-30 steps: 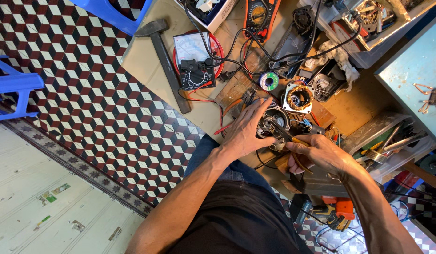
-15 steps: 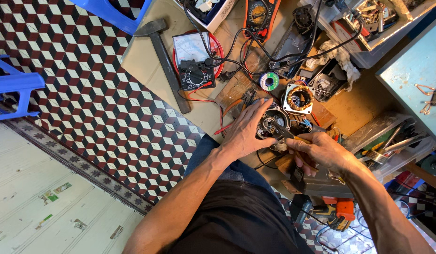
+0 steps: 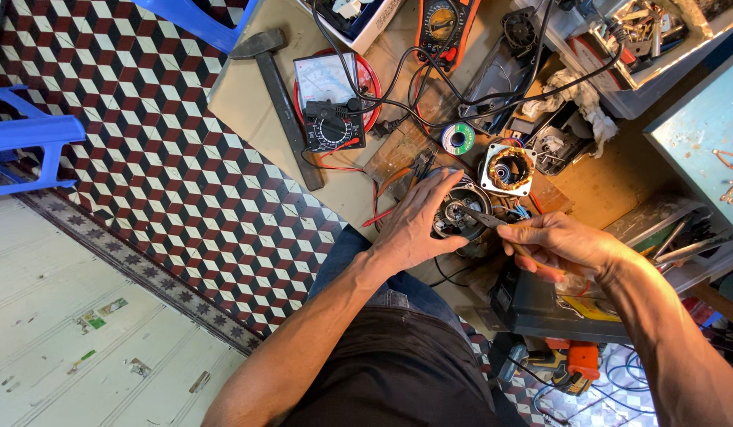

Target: The person repairs a small electric motor on a cluttered workbench. They hold the motor housing with one hand while using pliers and a screwdriver to work on components inside it, wipe parts with a tissue, reposition the motor, and continue manipulating internal parts with hand tools.

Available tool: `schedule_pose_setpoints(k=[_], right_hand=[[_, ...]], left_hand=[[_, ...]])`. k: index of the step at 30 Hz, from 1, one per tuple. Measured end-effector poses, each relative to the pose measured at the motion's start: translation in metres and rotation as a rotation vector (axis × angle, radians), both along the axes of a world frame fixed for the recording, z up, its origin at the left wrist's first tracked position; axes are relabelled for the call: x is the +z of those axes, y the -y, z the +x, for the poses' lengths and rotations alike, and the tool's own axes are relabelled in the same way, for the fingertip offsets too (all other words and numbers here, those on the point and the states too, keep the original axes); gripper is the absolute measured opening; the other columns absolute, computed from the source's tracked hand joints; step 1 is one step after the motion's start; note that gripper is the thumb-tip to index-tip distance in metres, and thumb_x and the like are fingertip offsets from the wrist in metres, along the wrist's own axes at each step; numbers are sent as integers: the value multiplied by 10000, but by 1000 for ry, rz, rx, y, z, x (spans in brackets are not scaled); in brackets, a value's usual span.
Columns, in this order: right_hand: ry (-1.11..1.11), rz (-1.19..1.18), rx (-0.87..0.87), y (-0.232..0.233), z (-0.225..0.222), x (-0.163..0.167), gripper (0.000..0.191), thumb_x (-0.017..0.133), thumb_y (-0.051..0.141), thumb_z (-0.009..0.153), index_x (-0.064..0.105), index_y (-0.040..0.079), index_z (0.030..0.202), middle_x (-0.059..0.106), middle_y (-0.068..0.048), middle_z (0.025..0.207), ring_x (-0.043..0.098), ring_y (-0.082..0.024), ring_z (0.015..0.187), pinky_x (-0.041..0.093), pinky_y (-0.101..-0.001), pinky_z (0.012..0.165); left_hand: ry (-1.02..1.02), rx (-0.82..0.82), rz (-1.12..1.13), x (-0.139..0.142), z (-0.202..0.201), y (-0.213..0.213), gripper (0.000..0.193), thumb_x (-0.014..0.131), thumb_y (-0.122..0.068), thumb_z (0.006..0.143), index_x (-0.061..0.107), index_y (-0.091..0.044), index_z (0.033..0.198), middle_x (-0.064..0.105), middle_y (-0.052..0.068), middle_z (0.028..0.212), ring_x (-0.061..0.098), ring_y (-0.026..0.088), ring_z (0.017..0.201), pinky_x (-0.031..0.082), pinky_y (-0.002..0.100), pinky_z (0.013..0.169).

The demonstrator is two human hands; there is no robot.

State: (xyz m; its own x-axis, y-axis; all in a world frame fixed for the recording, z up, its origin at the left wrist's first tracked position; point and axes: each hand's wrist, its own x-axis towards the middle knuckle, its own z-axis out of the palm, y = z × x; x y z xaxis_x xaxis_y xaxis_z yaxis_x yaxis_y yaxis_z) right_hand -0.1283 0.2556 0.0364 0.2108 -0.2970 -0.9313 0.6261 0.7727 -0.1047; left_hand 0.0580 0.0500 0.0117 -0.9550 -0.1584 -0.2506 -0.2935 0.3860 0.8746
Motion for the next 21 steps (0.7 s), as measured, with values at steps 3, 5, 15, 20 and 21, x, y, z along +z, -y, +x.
schedule_pose_setpoints(k=[3, 5, 15, 20, 21], right_hand=[[26, -55, -4, 2, -3, 0, 363, 654, 356, 918, 665, 4, 827, 601, -86, 537, 449, -129, 317, 295, -261, 313], [-135, -1, 179, 4, 1, 7, 405, 644, 398, 950, 695, 7, 858, 636, -90, 575, 522, -163, 377, 365, -296, 372], [-412, -11, 85, 6, 53, 28, 394, 635, 383, 952, 736, 4, 911, 740, -79, 691, 664, -144, 566, 475, -282, 501], [-369, 2, 146, 7, 42, 29, 550, 628, 462, 963, 651, -25, 708, 619, -143, 552, 577, -199, 424, 440, -335, 424], [-376, 5, 188, 9, 39, 28, 594, 622, 483, 968, 653, -29, 670, 593, -158, 524, 543, -204, 396, 414, -339, 408]], left_hand=[[1, 0, -18, -2, 0, 0, 1021, 856, -367, 779, 300, -160, 1610, 346, 177, 1652, 336, 343, 1545, 319, 470, 1256], [-14, 3, -19, -2, 1, 0, 1026, 843, -369, 789, 283, -159, 1621, 347, 171, 1658, 334, 340, 1554, 320, 472, 1269], [46, -21, -17, -1, 0, -2, 1061, 862, -385, 769, 249, -183, 1611, 313, 194, 1643, 309, 355, 1524, 307, 494, 1229], [3, -8, 9, -1, 3, -4, 1063, 854, -343, 762, 248, -175, 1620, 356, 187, 1629, 340, 353, 1528, 328, 479, 1247], [-5, -5, 3, -2, 3, -3, 1064, 852, -334, 759, 249, -171, 1620, 358, 188, 1628, 343, 354, 1527, 329, 477, 1246]])
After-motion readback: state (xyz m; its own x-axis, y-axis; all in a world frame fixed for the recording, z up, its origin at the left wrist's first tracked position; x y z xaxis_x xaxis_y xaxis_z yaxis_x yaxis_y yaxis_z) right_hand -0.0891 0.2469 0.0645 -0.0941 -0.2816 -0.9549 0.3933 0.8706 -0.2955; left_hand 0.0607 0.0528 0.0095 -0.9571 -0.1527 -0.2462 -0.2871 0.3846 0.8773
